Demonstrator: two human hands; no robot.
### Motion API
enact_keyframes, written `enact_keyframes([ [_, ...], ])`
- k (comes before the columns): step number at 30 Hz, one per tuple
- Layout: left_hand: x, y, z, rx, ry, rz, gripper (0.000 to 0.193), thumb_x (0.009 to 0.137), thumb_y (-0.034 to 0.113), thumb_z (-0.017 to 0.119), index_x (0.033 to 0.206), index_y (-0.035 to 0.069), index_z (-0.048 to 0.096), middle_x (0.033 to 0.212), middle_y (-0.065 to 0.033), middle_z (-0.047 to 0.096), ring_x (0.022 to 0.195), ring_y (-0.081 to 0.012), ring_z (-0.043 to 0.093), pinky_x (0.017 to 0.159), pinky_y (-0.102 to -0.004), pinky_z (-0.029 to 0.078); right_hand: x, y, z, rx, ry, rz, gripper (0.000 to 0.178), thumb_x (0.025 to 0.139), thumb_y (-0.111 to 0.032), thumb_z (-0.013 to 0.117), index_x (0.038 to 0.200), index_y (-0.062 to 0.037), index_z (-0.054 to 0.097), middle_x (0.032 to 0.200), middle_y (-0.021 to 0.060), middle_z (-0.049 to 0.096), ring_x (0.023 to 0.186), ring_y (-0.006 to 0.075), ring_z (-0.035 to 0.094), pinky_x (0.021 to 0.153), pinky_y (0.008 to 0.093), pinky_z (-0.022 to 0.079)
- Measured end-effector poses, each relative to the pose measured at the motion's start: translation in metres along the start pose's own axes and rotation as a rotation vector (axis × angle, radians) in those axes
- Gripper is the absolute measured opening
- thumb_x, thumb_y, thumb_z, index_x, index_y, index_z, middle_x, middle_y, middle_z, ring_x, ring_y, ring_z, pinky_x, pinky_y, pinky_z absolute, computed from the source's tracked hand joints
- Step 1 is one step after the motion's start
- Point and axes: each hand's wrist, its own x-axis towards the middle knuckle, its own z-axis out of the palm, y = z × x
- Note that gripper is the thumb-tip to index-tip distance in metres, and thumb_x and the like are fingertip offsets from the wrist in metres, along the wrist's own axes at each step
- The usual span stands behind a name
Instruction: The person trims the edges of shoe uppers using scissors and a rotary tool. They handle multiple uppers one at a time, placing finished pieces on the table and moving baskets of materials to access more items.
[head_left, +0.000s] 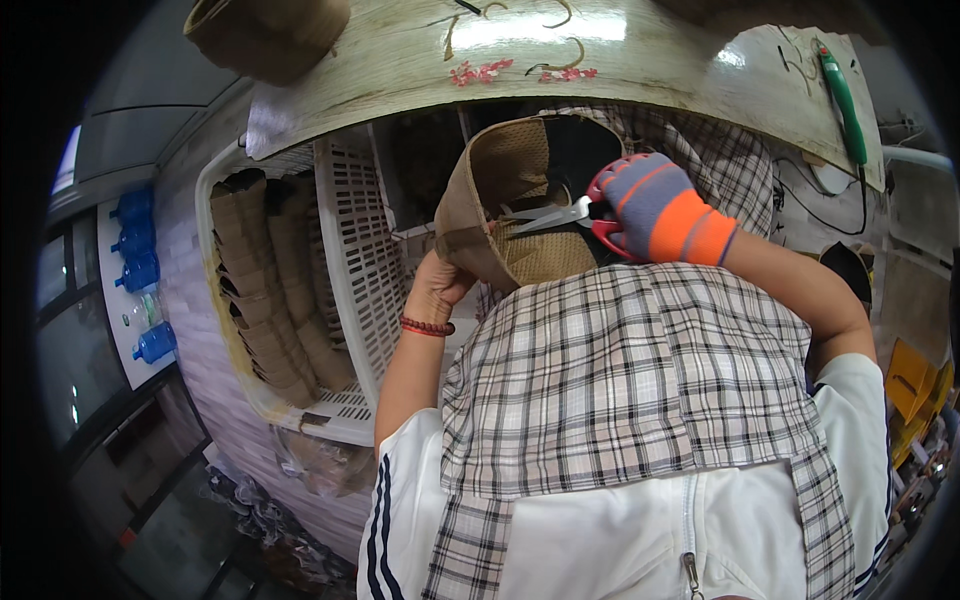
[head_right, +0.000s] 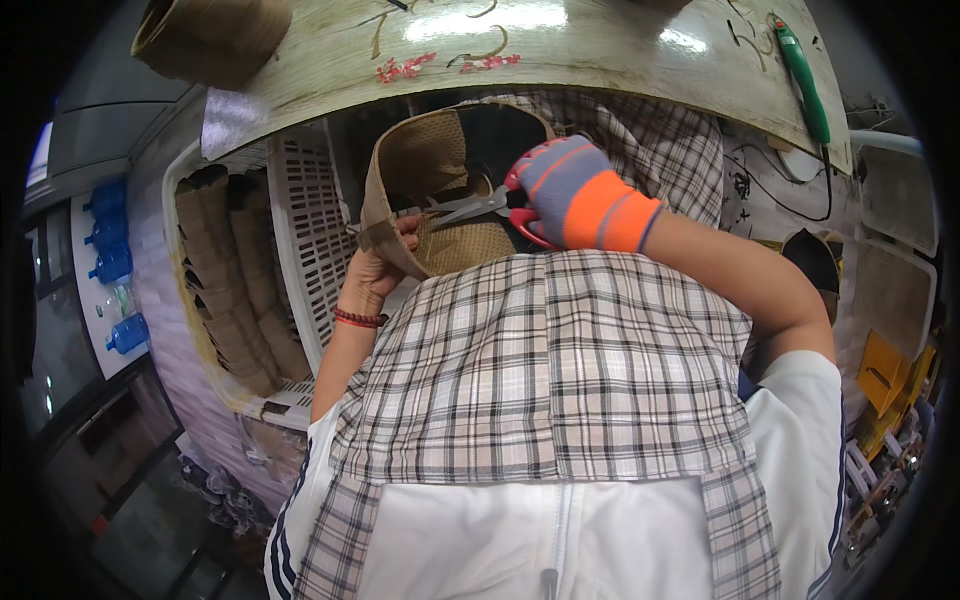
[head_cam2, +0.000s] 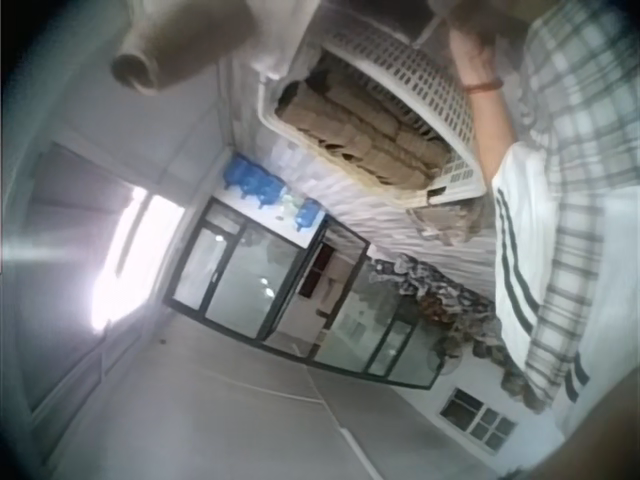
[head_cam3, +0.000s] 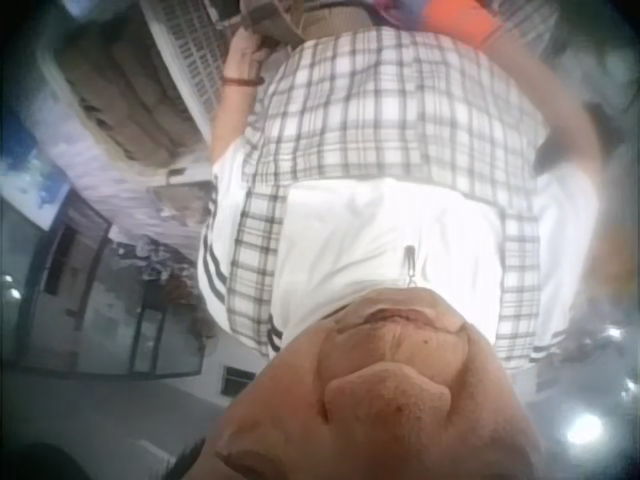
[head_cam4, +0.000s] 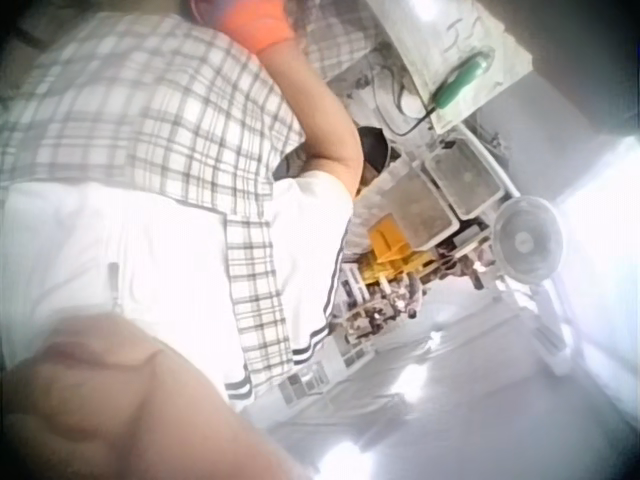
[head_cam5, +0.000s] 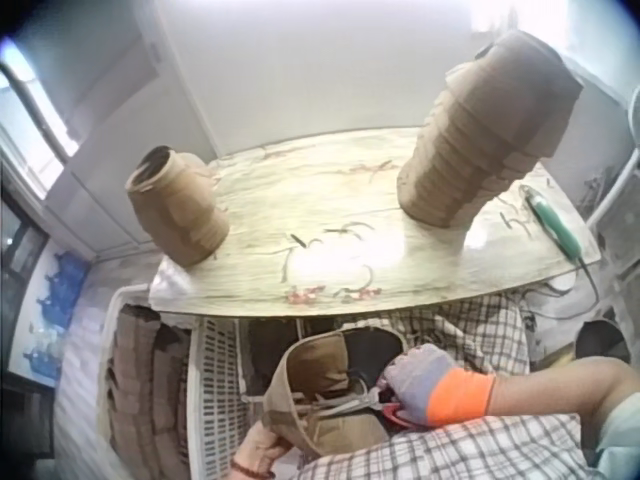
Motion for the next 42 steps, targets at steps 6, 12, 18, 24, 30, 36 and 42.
enact_keyframes([
  [6,-0.003,-0.002,0.002,-0.018,0.023,0.051,0.039,0.070,-0.011,0.074,0.107,-0.003,0.065,0.106,-0.0129,0.066,0.094,-0.0212,0.064,0.086,-0.0346,0.056,0.019,-0.007,0.002,-0.094,0.010,-0.047,0.026,0.074,-0.031,0.072,0.089,-0.0112,0.069,0.079,0.0081,0.067,0.079,0.0250,0.065,0.069,0.0350,0.050],
  [12,0.000,-0.003,-0.002,0.044,0.039,0.059,0.042,0.070,-0.010,0.075,0.110,-0.005,0.063,0.107,-0.0136,0.065,0.095,-0.0214,0.063,0.087,-0.0340,0.055,0.014,0.009,-0.009,-0.218,-0.250,0.143,0.030,0.073,-0.034,0.073,0.093,-0.0117,0.068,0.081,0.0073,0.069,0.075,0.0229,0.067,0.066,0.0325,0.053],
  [18,0.002,-0.004,-0.003,0.029,0.057,0.021,0.044,0.069,-0.010,0.075,0.111,-0.004,0.062,0.108,-0.0126,0.065,0.097,-0.0219,0.062,0.088,-0.0340,0.054,-0.024,0.043,-0.016,-0.022,-0.171,0.185,0.043,0.071,-0.043,0.073,0.096,-0.0092,0.067,0.082,0.0097,0.067,0.077,0.0284,0.065,0.067,0.0366,0.052],
  [24,0.004,-0.007,-0.006,-0.008,-0.017,0.051,0.045,0.069,-0.012,0.074,0.111,-0.002,0.063,0.109,-0.0120,0.063,0.098,-0.0226,0.061,0.089,-0.0339,0.053,-0.022,0.047,-0.011,0.001,-0.119,0.026,0.068,0.063,-0.064,0.074,0.099,-0.0074,0.067,0.080,0.0108,0.066,0.079,0.0287,0.065,0.068,0.0371,0.052],
  [30,0.010,-0.009,-0.014,0.026,-0.016,0.046,0.047,0.070,-0.012,0.073,0.114,-0.004,0.061,0.113,-0.0133,0.062,0.102,-0.0237,0.060,0.093,-0.0357,0.051,0.000,0.032,-0.011,0.008,-0.544,0.267,0.073,0.066,-0.071,0.066,0.100,-0.0073,0.067,0.083,0.0133,0.067,0.078,0.0295,0.066,0.067,0.0365,0.052],
  [36,0.013,-0.011,-0.021,0.007,-0.047,0.038,0.049,0.071,-0.010,0.072,0.118,-0.005,0.059,0.117,-0.0143,0.062,0.107,-0.0248,0.059,0.095,-0.0371,0.050,-0.008,0.024,-0.015,0.000,-0.355,0.207,0.053,0.075,-0.056,0.067,0.097,-0.0082,0.068,0.085,0.0114,0.067,0.081,0.0277,0.065,0.068,0.0359,0.052],
  [42,0.017,-0.012,-0.023,0.003,-0.038,0.033,0.047,0.074,-0.008,0.069,0.120,-0.005,0.058,0.119,-0.0130,0.062,0.107,-0.0238,0.059,0.096,-0.0364,0.048,0.005,0.009,-0.013,0.010,0.010,-0.014,0.032,0.068,-0.029,0.077,0.090,-0.0076,0.066,0.081,0.0097,0.065,0.080,0.0280,0.063,0.072,0.0369,0.049],
])
